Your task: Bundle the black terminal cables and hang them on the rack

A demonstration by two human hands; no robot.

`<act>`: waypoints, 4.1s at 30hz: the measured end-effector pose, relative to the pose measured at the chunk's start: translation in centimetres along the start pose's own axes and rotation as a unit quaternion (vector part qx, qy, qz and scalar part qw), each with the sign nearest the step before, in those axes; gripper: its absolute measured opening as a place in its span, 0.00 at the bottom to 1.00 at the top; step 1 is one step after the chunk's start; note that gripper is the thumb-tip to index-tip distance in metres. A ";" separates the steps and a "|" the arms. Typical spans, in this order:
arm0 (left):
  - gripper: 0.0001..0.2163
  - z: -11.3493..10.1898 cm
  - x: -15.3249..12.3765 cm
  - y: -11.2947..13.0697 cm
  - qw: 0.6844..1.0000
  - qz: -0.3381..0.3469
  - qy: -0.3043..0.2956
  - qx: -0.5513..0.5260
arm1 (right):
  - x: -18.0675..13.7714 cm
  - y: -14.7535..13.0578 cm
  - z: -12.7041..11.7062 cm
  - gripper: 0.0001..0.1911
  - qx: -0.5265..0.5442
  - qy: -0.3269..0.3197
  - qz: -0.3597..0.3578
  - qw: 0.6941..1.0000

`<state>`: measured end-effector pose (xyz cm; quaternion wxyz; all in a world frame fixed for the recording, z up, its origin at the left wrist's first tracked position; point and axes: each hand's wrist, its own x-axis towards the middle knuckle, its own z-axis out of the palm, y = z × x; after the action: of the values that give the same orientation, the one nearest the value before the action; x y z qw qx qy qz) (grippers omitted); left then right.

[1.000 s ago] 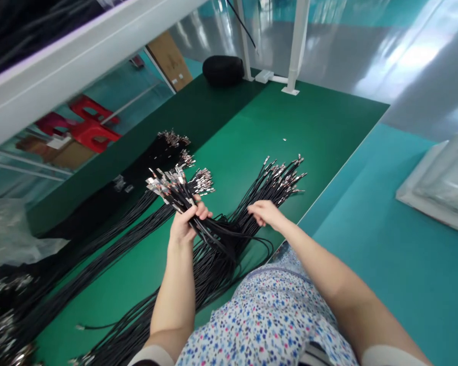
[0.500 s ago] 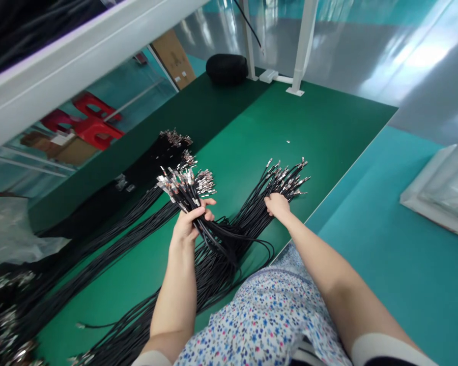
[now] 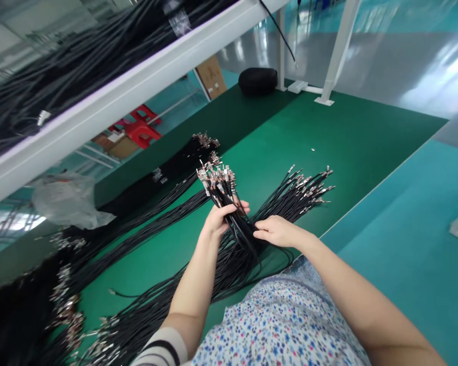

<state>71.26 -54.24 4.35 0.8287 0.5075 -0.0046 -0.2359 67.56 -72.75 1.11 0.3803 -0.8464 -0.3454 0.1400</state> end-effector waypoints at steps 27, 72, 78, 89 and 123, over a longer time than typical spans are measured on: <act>0.15 -1.9 0.3 0.2 1.000 0.024 -0.016 -0.006 | 4.4 11.2 1.2 0.16 0.228 0.207 0.483 0.820; 0.07 -0.5 0.6 -0.1 0.998 0.022 0.041 0.035 | 3.6 -1.4 0.0 0.14 -0.014 0.214 0.069 0.974; 0.06 -0.1 1.3 0.0 0.998 0.032 0.054 0.011 | 5.4 -2.3 -2.0 0.15 0.067 0.292 0.090 0.950; 0.12 -0.3 0.3 1.1 0.996 0.055 0.069 -0.026 | 8.6 -2.9 -4.8 0.11 0.209 0.153 0.120 0.958; 0.07 2.0 4.8 -2.9 0.986 -0.007 0.164 0.041 | 8.7 6.9 0.4 0.04 0.813 0.319 0.067 0.482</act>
<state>73.90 -58.94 1.74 0.7951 0.5729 0.1251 -0.1545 76.91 -69.80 -4.10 0.9725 -0.1669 0.1252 0.1035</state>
